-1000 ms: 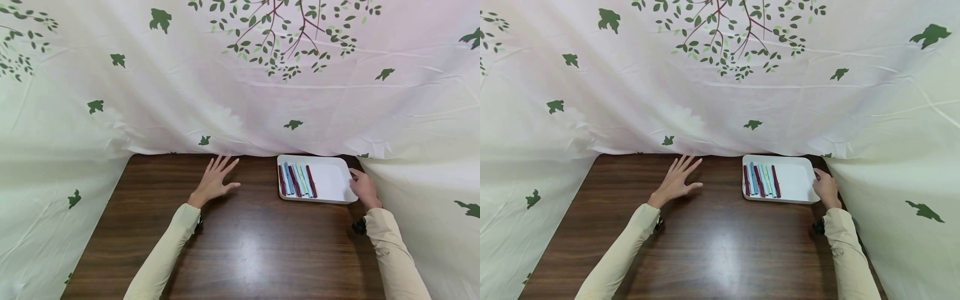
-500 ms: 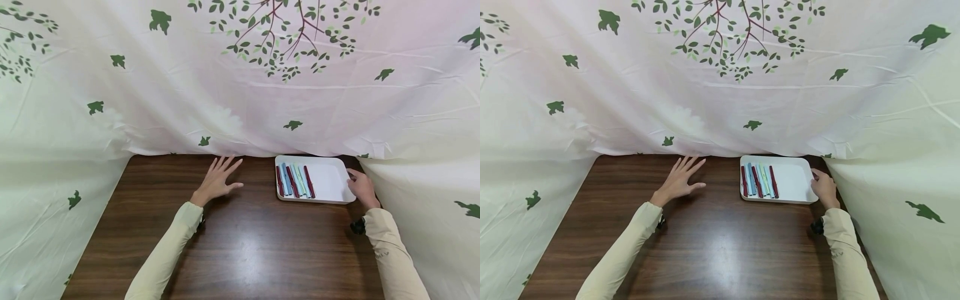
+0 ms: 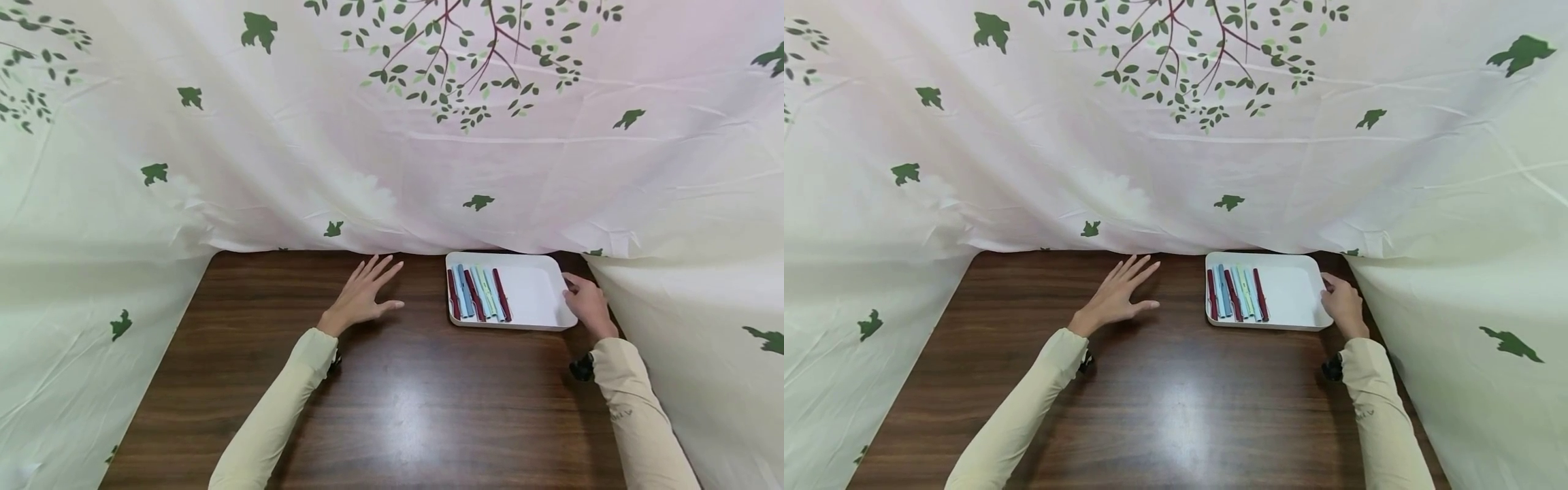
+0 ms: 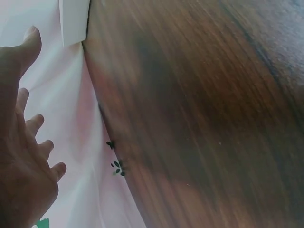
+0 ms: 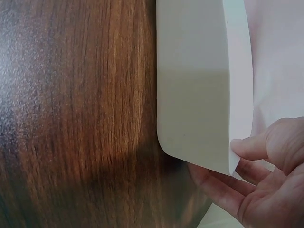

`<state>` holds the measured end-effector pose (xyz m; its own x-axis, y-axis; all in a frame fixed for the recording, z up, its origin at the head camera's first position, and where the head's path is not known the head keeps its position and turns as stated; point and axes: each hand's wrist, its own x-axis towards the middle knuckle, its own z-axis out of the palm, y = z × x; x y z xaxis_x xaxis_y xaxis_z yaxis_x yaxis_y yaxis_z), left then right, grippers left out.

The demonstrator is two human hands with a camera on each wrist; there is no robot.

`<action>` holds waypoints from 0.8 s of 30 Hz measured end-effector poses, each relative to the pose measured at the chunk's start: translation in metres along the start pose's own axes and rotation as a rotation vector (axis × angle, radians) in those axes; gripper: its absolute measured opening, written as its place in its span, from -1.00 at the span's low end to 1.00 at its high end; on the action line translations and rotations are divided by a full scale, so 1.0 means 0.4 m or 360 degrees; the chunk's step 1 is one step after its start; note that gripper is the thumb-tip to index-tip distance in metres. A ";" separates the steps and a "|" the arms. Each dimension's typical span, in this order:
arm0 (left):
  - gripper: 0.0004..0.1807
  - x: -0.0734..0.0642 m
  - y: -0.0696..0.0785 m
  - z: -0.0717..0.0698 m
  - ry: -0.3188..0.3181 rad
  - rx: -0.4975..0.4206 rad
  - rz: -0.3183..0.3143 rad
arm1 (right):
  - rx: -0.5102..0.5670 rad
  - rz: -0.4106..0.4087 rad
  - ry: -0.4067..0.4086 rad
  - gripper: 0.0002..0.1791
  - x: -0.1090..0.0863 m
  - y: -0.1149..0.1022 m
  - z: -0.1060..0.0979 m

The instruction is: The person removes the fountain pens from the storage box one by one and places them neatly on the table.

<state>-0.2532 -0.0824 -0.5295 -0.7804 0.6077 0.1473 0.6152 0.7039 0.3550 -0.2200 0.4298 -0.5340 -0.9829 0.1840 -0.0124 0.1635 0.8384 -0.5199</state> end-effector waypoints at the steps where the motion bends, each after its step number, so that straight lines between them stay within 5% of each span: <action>1: -0.05 0.002 0.001 -0.001 0.0001 0.0001 0.0006 | -0.0003 -0.0004 0.0001 -0.47 0.000 -0.002 -0.001; 10: -0.07 0.020 0.015 0.002 -0.0096 -0.0011 -0.0007 | -0.0009 -0.0009 0.0003 -0.47 -0.001 -0.007 -0.006; 24: -0.08 0.026 0.045 0.015 -0.0112 -0.0042 0.0019 | -0.0046 0.0030 -0.0019 -0.46 -0.009 -0.016 -0.003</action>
<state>-0.2496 -0.0614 -0.5270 -0.7626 0.6410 0.0870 0.6206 0.6870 0.3780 -0.2174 0.4243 -0.5298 -0.9804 0.1941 -0.0324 0.1845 0.8493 -0.4946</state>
